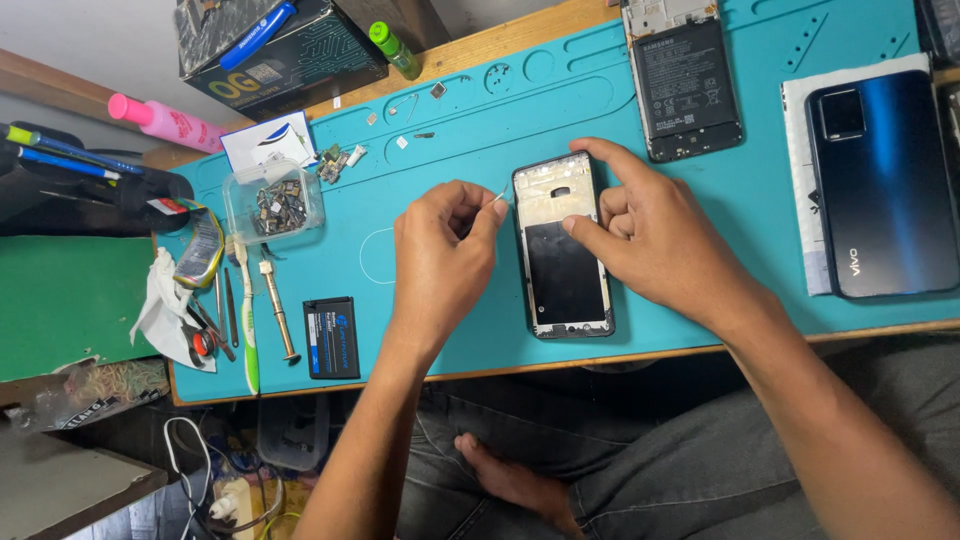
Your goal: Cleaning a mobile phone frame with a brush and preparing a new replacement screen by peeling off protective plastic films.
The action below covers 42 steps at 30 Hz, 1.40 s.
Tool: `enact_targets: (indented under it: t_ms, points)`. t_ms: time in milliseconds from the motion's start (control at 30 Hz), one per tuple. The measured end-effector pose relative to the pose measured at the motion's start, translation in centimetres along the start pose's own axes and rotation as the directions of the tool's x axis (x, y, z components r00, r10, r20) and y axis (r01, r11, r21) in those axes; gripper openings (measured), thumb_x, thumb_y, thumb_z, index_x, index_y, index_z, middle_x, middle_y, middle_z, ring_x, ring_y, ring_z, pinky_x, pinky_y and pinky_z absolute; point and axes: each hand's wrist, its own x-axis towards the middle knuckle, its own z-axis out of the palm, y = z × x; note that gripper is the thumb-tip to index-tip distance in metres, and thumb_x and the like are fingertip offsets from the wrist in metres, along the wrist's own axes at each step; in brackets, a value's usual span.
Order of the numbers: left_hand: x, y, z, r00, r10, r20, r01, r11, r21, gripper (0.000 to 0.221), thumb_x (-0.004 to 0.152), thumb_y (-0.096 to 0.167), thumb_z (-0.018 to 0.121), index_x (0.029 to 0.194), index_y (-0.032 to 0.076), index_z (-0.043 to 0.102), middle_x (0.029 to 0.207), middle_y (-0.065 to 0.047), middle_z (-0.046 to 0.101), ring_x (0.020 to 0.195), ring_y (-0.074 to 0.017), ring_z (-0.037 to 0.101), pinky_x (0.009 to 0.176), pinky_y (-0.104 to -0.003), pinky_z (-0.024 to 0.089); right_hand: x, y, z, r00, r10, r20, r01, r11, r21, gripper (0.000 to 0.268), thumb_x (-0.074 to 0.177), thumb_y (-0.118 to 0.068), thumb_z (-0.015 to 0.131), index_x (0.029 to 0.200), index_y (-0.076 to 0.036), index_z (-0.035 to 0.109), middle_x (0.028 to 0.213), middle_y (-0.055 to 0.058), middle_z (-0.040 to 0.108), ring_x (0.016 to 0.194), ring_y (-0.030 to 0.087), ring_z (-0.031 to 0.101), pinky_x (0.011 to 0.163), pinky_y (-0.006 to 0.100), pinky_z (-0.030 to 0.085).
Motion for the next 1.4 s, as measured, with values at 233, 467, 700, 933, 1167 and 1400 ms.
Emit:
enact_targets:
  t_ms: [233,467,700,933,1167,1400]
  points:
    - [-5.0,0.4,-0.2,0.999,-0.051,-0.013,0.051,0.996,-0.067,0.009,0.091,0.006,0.074,0.087,-0.002,0.077,0.07,-0.002,0.068,0.059,-0.008,0.052,0.051,-0.025,0.044,-0.2,0.0,0.0,1.0,0.0,-0.001,0.0,1.0,0.014,0.069,0.093,-0.001,0.071,0.158,0.002,0.048,0.061,0.007,0.066,0.042,0.009,0.047,0.035,0.028,0.031]
    - [-9.4,0.7,-0.6,0.996,-0.085,0.015,0.085,0.996,-0.035,0.009,0.09,0.007,0.074,0.086,0.0,0.078,0.073,-0.004,0.068,0.06,-0.0105,0.056,0.053,-0.026,0.046,-0.3,0.2,0.1,1.0,-0.016,0.0,0.015,1.0,0.026,0.068,0.093,0.0,0.07,0.158,0.001,0.048,0.068,0.01,0.07,0.046,0.01,0.054,0.036,0.028,0.036]
    - [-11.4,0.4,-1.0,0.989,-0.132,0.068,0.136,0.989,-0.052,0.01,0.089,0.007,0.074,0.086,0.0,0.08,0.076,-0.004,0.071,0.062,-0.0106,0.057,0.055,-0.026,0.047,-0.3,0.3,0.2,1.0,-0.016,-0.014,0.016,1.0,0.006,0.069,0.092,0.003,0.07,0.157,0.002,0.048,0.079,0.017,0.078,0.052,0.015,0.069,0.038,0.03,0.048]
    - [-9.8,-0.8,-3.7,0.997,-0.035,-0.064,0.036,0.999,0.009,0.012,0.094,0.008,0.072,0.1,0.002,0.079,0.085,-0.003,0.074,0.068,-0.0113,0.064,0.061,-0.026,0.052,-0.4,0.0,0.3,1.0,-0.024,-0.012,0.024,1.0,0.02,0.069,0.093,0.001,0.07,0.159,0.002,0.048,0.079,0.016,0.077,0.052,0.014,0.066,0.038,0.029,0.047]
    - [-8.0,-3.1,-5.2,0.992,0.093,-0.082,-0.076,0.977,0.198,0.032,0.097,0.001,0.063,0.125,0.005,0.078,0.087,-0.007,0.064,0.069,-0.0185,0.061,0.064,-0.035,0.052,-0.5,-0.6,0.4,1.0,0.017,-0.004,-0.016,0.998,0.054,0.072,0.093,0.003,0.067,0.161,-0.001,0.045,0.093,0.021,0.08,0.071,0.021,0.078,0.051,0.032,0.058]
    - [-8.0,-3.1,-4.6,0.961,0.145,-0.236,-0.095,0.972,0.214,0.011,0.092,0.013,0.074,0.089,0.004,0.068,0.079,-0.007,0.065,0.065,-0.0225,0.061,0.061,-0.038,0.051,-0.9,-0.5,0.8,0.999,0.045,-0.023,-0.041,0.988,0.15,0.075,0.094,0.006,0.065,0.164,0.0,0.041,0.105,0.028,0.08,0.081,0.024,0.078,0.058,0.031,0.059]
